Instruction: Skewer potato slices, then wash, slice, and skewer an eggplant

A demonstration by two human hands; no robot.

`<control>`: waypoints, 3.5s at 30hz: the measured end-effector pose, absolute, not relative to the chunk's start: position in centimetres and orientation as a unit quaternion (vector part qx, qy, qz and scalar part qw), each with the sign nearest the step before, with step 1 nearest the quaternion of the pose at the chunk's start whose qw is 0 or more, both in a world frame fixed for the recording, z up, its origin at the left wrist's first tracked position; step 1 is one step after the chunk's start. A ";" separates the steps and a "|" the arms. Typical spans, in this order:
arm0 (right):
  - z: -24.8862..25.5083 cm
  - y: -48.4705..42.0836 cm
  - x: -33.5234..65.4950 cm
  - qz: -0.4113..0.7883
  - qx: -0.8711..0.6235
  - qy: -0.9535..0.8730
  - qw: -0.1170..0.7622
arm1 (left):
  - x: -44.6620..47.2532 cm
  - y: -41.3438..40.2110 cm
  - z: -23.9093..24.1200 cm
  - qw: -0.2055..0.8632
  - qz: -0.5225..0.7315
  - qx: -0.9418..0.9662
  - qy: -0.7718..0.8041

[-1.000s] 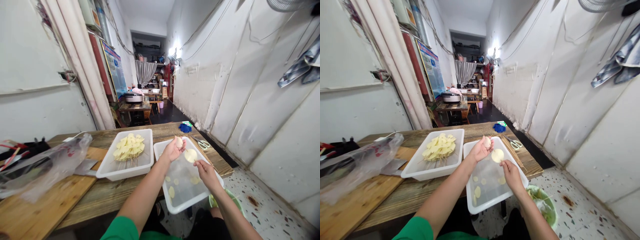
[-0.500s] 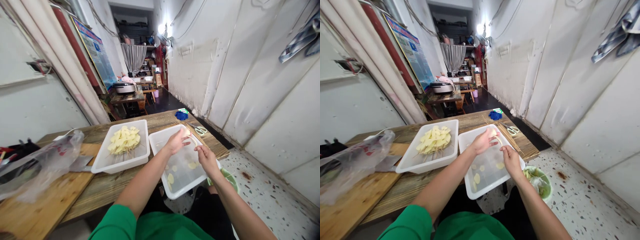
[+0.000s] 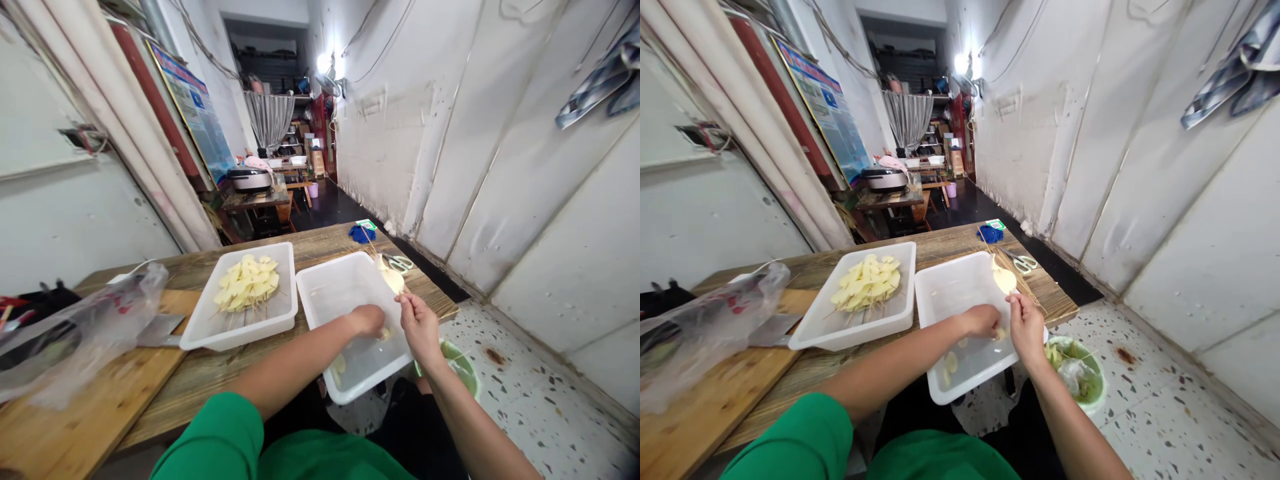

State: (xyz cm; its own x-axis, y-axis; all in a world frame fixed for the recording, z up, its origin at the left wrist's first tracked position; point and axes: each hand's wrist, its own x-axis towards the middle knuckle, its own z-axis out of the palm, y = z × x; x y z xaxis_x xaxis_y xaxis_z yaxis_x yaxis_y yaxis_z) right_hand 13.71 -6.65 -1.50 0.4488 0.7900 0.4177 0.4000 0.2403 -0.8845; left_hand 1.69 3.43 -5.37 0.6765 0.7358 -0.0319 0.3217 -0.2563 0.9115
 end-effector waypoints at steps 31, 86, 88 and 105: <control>-3.1 -9.1 13.1 -0.076 -0.628 -0.631 0.449 | -2.8 9.3 1.8 0.537 0.696 0.278 0.386; -3.1 -9.2 12.8 -0.127 -0.600 -0.643 0.459 | -2.3 8.4 1.2 0.462 0.655 0.427 0.418; -3.3 -9.1 12.7 -0.148 -0.595 -0.645 0.456 | -2.4 8.5 1.0 0.436 0.662 0.436 0.426; -1.9 -8.9 13.6 0.075 -0.609 -0.621 0.487 | -2.4 9.3 0.5 0.365 0.697 0.443 0.431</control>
